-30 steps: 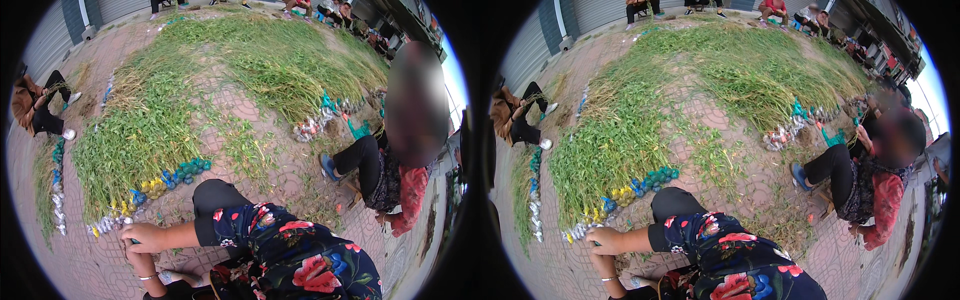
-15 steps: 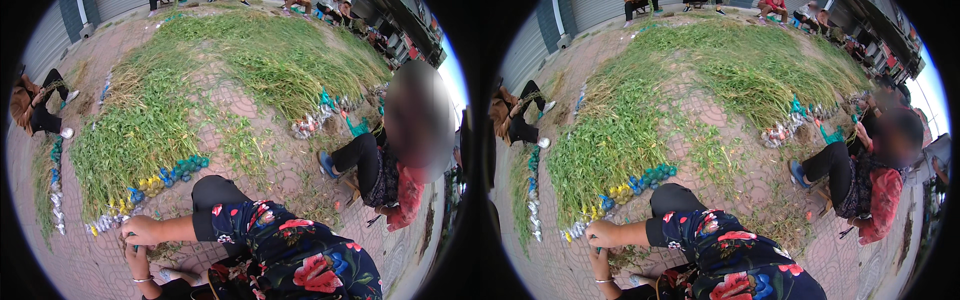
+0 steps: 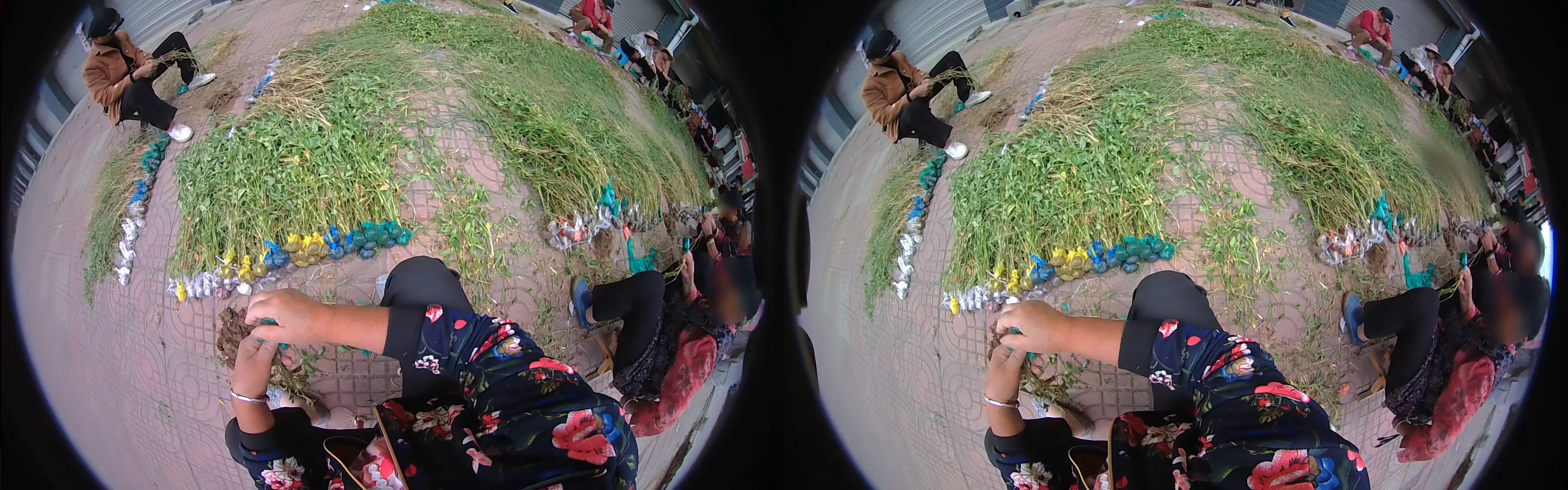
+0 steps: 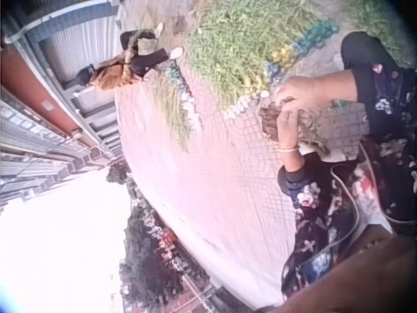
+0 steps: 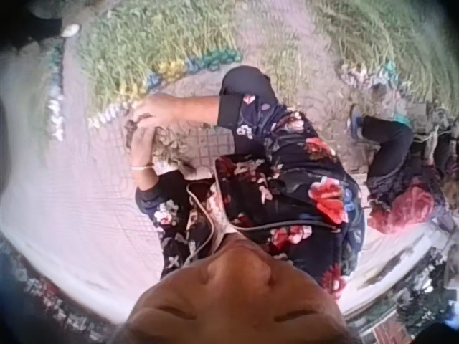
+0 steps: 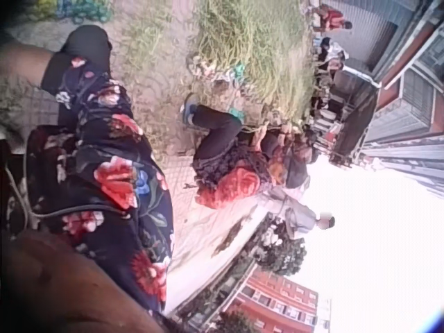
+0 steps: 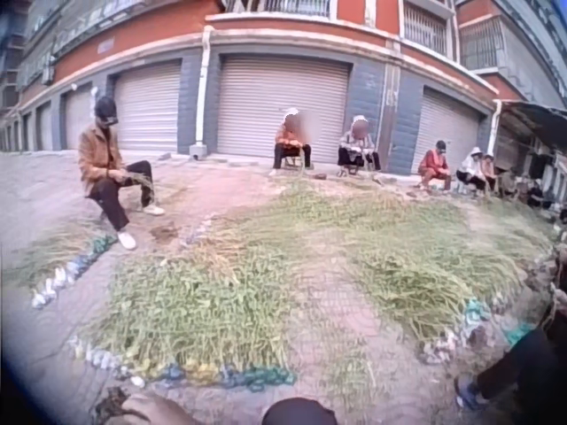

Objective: The person sits on a paved outdoor area and bundles long green plant stems using a green plastic strip. They wrap the strip around the stems and tie it to secure the bundle, then place the finished bundle on the ground. Other people are visible in the background performing similar tasks.

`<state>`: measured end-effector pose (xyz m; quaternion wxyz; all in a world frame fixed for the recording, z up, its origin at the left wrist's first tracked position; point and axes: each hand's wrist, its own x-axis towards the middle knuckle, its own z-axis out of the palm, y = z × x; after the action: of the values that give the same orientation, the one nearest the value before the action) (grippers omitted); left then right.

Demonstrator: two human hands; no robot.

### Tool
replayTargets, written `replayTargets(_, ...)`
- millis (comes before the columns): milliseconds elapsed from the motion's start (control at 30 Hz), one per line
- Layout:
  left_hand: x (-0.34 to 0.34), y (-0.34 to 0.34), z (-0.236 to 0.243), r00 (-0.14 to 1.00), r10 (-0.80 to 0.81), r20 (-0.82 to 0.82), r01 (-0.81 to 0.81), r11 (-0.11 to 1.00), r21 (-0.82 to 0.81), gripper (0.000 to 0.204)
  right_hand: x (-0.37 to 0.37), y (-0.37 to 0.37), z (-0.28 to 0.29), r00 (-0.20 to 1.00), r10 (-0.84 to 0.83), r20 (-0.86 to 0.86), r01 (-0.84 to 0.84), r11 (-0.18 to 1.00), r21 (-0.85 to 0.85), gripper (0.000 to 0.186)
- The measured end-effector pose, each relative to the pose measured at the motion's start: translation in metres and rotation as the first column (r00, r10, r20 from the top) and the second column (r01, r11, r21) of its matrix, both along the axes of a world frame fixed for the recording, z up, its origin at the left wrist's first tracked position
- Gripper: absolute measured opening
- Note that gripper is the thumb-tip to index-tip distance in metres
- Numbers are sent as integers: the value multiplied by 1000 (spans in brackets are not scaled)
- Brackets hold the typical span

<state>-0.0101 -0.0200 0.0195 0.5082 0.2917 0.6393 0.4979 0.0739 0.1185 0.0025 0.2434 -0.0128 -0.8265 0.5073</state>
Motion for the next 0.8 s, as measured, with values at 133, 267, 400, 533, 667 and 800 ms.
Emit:
replayTargets(133,2,-1,-8,998,55,-38,-53,998,30,21,2,2,3,999,24,47,-25,999,39,22)
replayTargets(267,7,2,-3,987,159,-13,-159,987,-24,17,1,0,2,999,28,17,-29,998,48,24)
replayTargets(400,7,4,-6,970,215,112,-214,977,-13,15,3,1,5,1000,2,-1,-2,1000,26,24)
replayTargets(533,8,4,-3,960,248,132,-248,969,-15,16,1,1,9,999,-50,7,50,994,-93,39)
replayTargets(667,5,3,-8,972,219,87,-222,975,28,14,-1,3,1,998,-63,-19,58,983,-176,50)
replayTargets(800,10,4,-9,979,202,21,-203,978,50,16,-3,0,-3,999,-20,40,26,984,-177,37)
